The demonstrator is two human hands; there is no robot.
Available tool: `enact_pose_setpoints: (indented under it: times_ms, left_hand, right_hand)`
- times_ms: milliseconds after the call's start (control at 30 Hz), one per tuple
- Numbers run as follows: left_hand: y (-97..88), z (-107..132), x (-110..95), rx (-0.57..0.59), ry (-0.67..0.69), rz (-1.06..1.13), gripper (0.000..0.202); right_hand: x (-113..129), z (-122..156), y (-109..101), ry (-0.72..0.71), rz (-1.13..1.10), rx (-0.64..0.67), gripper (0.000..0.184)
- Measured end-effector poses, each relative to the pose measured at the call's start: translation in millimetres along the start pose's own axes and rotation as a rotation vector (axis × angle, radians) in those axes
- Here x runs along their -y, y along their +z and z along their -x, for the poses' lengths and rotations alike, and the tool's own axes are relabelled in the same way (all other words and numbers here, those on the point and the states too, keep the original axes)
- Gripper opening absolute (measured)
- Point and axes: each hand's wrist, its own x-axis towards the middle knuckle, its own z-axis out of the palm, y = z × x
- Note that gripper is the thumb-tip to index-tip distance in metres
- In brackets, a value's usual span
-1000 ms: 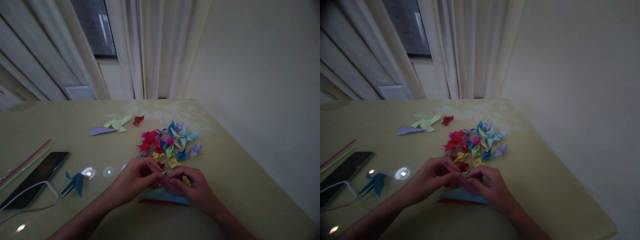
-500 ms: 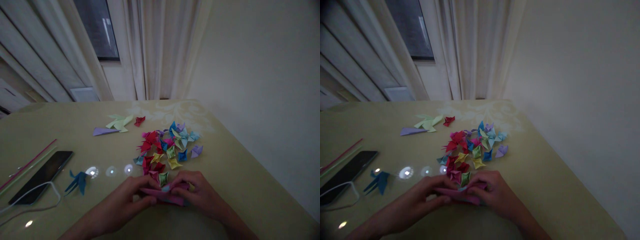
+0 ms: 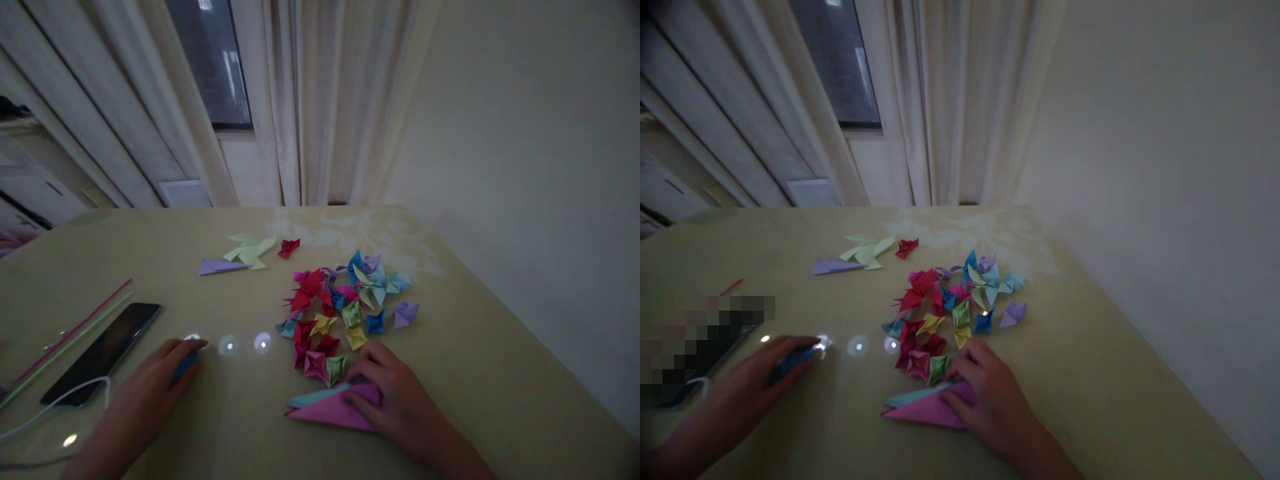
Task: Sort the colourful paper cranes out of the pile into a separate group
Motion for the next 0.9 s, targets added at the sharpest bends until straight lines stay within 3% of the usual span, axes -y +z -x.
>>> enact_pose_setpoints:
  times_ms: [133,267,333,400,467,533,600,633,700,767,900]
  left_hand:
    - [-19.8,-22,-65,0.094,0.072,0.325,0.045]
    - [-40.2,-54,-144,0.003,0.287,0.659,0.040]
    - [-40.1,-73,-170,0.086,0.474,0.703,0.053]
    - [-33.1,-96,-181,0.164,0.586,0.617,0.059]
    - [-22.3,-122,-173,0.142,0.577,0.468,0.050]
    - [-11.9,-150,-149,-0.006,0.465,0.269,0.042]
    - [-4.7,-173,-116,-0.150,0.250,-0.075,0.046]
    - [-2.7,-183,-98,-0.157,0.118,-0.217,0.053]
    - [-1.6,-197,-66,-0.030,0.005,-0.334,0.054]
    - [-2.8,-205,-44,0.067,0.035,-0.337,0.043]
    - [-5.5,-212,-32,0.136,0.063,-0.309,0.032]
  right_hand:
    - [1,-1,-2,-0.037,-0.062,-0.046,0.010]
    - [-3,-3,1,-0.040,-0.086,-0.053,0.007]
    - [-5,-4,2,-0.030,-0.086,-0.044,0.008]
    - [-7,-4,3,-0.016,-0.085,-0.039,0.009]
    - [-7,-4,4,-0.006,-0.092,-0.038,0.009]
    - [-8,-4,5,-0.003,-0.104,-0.041,0.009]
    - [-8,-4,6,-0.007,-0.121,-0.056,0.009]
    - [-9,-4,6,-0.009,-0.130,-0.065,0.009]
    - [-10,-4,7,-0.018,-0.149,-0.086,0.009]
    - [-11,-5,8,-0.042,-0.161,-0.109,0.008]
    - [-13,-6,9,-0.098,-0.161,-0.180,0.012]
